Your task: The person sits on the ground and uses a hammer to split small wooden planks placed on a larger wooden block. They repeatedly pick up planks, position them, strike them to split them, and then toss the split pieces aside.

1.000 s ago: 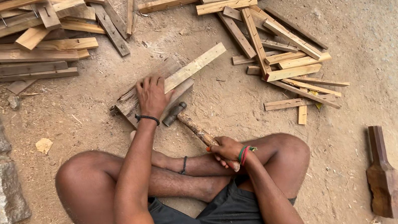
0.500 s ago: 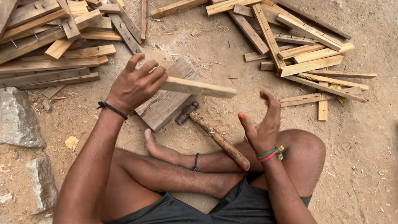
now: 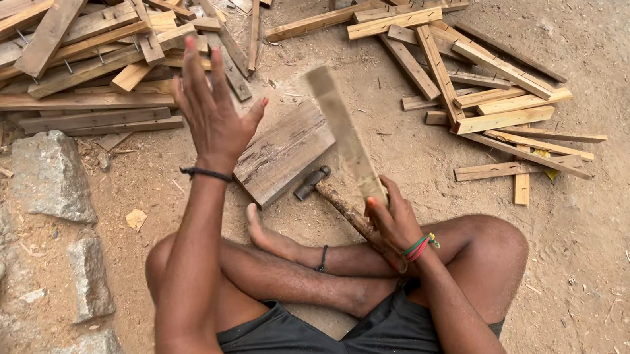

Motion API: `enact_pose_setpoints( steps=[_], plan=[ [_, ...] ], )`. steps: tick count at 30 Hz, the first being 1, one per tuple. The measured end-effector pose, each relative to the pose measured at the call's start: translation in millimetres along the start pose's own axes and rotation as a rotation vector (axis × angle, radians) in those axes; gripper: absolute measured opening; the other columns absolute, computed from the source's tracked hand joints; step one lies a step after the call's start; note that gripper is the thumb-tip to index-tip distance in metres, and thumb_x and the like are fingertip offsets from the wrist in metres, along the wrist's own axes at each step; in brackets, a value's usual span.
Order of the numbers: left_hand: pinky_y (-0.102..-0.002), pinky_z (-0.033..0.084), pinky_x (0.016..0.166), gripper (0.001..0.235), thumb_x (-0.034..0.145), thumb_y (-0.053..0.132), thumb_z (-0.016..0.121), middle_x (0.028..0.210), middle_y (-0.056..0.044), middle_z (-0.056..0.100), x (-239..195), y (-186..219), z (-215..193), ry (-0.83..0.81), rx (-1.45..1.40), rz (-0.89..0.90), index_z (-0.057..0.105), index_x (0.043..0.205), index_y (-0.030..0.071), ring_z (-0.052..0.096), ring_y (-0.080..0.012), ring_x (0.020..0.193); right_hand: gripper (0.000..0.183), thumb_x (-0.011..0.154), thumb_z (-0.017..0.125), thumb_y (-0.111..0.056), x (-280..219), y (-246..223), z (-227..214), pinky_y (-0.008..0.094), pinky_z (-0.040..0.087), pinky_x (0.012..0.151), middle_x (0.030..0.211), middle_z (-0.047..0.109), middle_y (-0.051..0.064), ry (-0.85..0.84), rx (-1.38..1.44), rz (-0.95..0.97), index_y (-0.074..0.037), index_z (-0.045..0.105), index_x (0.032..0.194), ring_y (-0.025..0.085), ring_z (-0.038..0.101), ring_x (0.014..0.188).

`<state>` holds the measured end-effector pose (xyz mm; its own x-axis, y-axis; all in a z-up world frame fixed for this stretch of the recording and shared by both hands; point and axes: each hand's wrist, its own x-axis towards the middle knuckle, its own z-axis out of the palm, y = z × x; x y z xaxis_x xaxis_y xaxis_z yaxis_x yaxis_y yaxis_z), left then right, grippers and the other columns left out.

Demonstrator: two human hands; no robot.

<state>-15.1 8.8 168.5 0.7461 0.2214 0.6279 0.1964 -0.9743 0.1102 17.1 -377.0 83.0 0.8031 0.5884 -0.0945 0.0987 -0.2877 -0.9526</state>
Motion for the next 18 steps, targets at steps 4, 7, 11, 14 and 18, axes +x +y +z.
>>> enact_pose_setpoints(
  steps=[4, 7, 11, 14, 18],
  plan=[
    [-0.084, 0.008, 0.111, 0.142, 0.058, 0.094, 0.066, 0.175, -0.014, 0.0, -70.6, 22.3, 49.4, -0.626, -0.003, -0.354, 0.001, 0.165, 0.026, 0.012, -0.0434, 0.158, 0.026, 0.107, 0.054, -0.03, 14.8, 22.8, -11.8, 0.029, 0.054, 0.053, 0.079, 0.064, 0.006, 0.182, 0.432, 0.093, -0.007, 0.048, 0.117, 0.014, 0.061, 0.061],
    [-0.087, 0.009, 0.106, 0.149, 0.055, 0.097, 0.068, 0.171, -0.018, -0.006, -90.7, 50.0, 84.7, -1.05, 0.169, -0.306, -0.004, 0.165, 0.027, 0.003, -0.0499, 0.154, 0.023, 0.106, 0.055, -0.03, 29.2, 33.8, -19.1, 0.03, 0.053, 0.049, 0.076, 0.062, 0.007, 0.277, 0.444, 0.177, -0.008, 0.047, 0.106, 0.015, 0.06, 0.057],
    [-0.089, 0.014, 0.102, 0.146, 0.056, 0.09, 0.073, 0.172, -0.02, -0.001, -109.0, 55.2, 118.2, -1.022, 0.292, -0.203, 0.002, 0.167, 0.028, 0.005, -0.058, 0.15, 0.023, 0.105, 0.055, -0.028, 27.7, 41.3, -13.3, 0.031, 0.054, 0.048, 0.076, 0.062, 0.007, 0.312, 0.464, 0.256, -0.007, 0.047, 0.106, 0.014, 0.061, 0.058],
    [-0.091, 0.014, 0.103, 0.135, 0.062, 0.086, 0.074, 0.172, -0.019, 0.006, -122.5, 49.0, 125.6, -0.927, 0.218, -0.187, 0.01, 0.166, 0.028, 0.006, -0.0582, 0.151, 0.022, 0.106, 0.055, -0.028, 33.1, 43.3, -5.8, 0.03, 0.055, 0.05, 0.078, 0.063, 0.007, 0.257, 0.444, 0.184, -0.006, 0.049, 0.11, 0.014, 0.062, 0.06],
    [-0.089, 0.006, 0.105, 0.13, 0.062, 0.081, 0.076, 0.172, -0.017, 0.008, -119.0, 39.8, 130.5, -0.93, 0.189, -0.18, 0.016, 0.165, 0.03, 0.004, -0.0553, 0.152, 0.024, 0.106, 0.053, -0.027, 34.2, 50.0, -0.2, 0.03, 0.056, 0.051, 0.078, 0.065, 0.006, 0.208, 0.419, 0.179, -0.005, 0.049, 0.116, 0.013, 0.064, 0.06]
  ],
)
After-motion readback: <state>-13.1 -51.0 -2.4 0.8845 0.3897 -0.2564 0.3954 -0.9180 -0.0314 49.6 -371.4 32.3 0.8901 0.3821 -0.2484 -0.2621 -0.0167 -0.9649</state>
